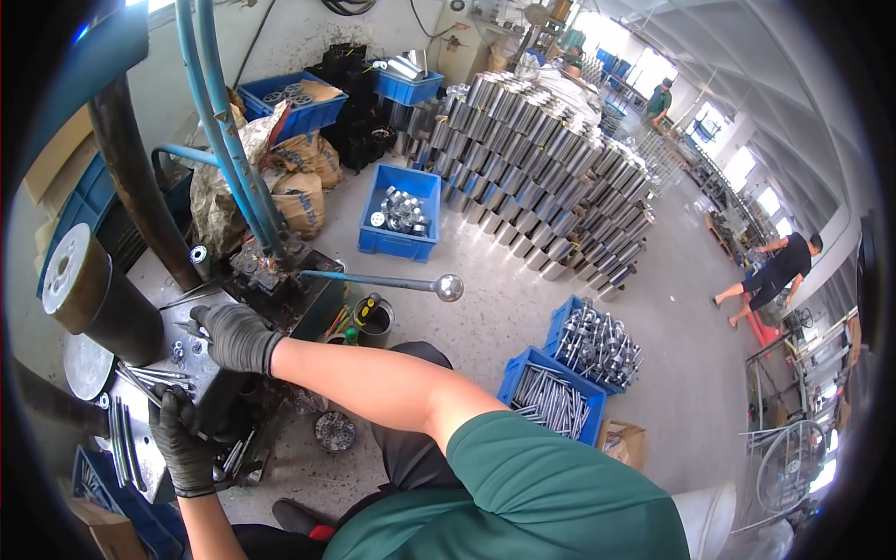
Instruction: The person holds a metal rod and uses a caliper to check its length, repeating this for several rods from a stack. The person then places the measured rods into a blue plastic bin on the floor.
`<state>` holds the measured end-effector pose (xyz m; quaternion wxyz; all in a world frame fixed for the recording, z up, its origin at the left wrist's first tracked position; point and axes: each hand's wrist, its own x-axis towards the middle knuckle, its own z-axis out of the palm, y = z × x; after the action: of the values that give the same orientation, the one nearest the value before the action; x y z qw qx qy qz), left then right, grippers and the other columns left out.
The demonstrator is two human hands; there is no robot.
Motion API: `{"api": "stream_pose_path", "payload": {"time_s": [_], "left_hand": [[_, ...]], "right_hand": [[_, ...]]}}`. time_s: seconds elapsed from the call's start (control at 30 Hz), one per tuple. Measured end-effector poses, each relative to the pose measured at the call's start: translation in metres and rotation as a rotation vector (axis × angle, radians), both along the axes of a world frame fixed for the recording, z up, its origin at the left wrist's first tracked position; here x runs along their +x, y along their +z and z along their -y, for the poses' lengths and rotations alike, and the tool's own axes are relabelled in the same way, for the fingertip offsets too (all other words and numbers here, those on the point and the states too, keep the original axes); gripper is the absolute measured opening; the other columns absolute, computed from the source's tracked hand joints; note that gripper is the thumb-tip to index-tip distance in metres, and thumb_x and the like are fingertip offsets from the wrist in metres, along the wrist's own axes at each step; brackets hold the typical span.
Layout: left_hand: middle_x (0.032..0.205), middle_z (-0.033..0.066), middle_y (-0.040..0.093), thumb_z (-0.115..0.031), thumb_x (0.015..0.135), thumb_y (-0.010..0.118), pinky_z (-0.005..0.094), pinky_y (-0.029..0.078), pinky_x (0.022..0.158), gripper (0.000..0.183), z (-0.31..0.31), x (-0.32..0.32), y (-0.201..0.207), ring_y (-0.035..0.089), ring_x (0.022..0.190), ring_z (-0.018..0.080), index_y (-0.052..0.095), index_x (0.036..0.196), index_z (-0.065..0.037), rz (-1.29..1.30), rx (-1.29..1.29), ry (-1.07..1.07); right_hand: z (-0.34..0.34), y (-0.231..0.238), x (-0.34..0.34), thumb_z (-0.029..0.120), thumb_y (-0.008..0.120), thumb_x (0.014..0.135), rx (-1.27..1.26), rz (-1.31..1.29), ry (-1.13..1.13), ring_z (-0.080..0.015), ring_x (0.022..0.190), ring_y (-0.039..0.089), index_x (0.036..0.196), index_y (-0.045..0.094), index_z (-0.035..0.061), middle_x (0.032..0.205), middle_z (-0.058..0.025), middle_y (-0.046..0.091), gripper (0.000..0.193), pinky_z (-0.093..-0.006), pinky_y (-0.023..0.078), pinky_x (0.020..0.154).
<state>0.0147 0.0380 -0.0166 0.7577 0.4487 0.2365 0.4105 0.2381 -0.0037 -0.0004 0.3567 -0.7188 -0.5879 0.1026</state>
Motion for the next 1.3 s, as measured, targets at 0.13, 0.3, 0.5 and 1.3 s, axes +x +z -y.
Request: {"api": "stream_pose_path", "payload": {"time_s": [0.13,0.3,0.5,1.3], "left_hand": [[0.086,-0.0056,0.054,-0.022,0.096,0.073,0.0169,0.034,0.05,0.027,-0.001,-0.004,0.0,0.043,0.063,0.002,0.056,0.115,-0.011,0.008,-0.02,-0.054],[0.088,-0.0037,0.057,-0.019,0.097,0.072,0.0159,0.038,0.05,0.022,-0.004,-0.013,0.0,0.049,0.067,0.0036,0.06,0.114,-0.012,0.072,-0.154,-0.09],[0.096,0.001,0.066,-0.013,0.096,0.07,0.0162,0.044,0.05,0.014,-0.016,-0.031,0.001,0.055,0.071,0.005,0.061,0.107,-0.011,0.28,-0.331,-0.149],[0.073,0.0008,0.062,-0.02,0.093,0.071,0.0192,0.042,0.049,0.018,-0.001,-0.022,0.021,0.055,0.061,0.0074,0.064,0.101,-0.005,-0.021,-0.476,-0.078]], "right_hand": [[-0.017,-0.016,0.008,0.011,0.067,0.08,-0.108,0.109,-0.011,-0.0431,0.088,0.07,0.107,0.067,0.0052,0.086,-0.0222,0.071,0.028,-0.0532,0.055,0.078],[-0.029,-0.028,0.011,0.015,0.07,0.08,-0.017,0.133,-0.016,-0.0419,0.09,0.07,0.107,0.067,0.0058,0.088,-0.0211,0.071,0.03,-0.0525,0.055,0.081],[-0.032,-0.022,0.025,0.018,0.08,0.076,0.061,-0.632,-0.161,-0.0291,0.085,0.065,0.129,0.054,0.0026,0.094,-0.0158,0.067,0.061,-0.0418,0.054,0.079],[0.064,0.057,-0.031,0.003,0.076,0.064,0.292,0.39,0.369,-0.038,0.097,0.065,0.122,0.069,0.0066,0.104,-0.0177,0.068,0.058,-0.0486,0.053,0.083]]}}
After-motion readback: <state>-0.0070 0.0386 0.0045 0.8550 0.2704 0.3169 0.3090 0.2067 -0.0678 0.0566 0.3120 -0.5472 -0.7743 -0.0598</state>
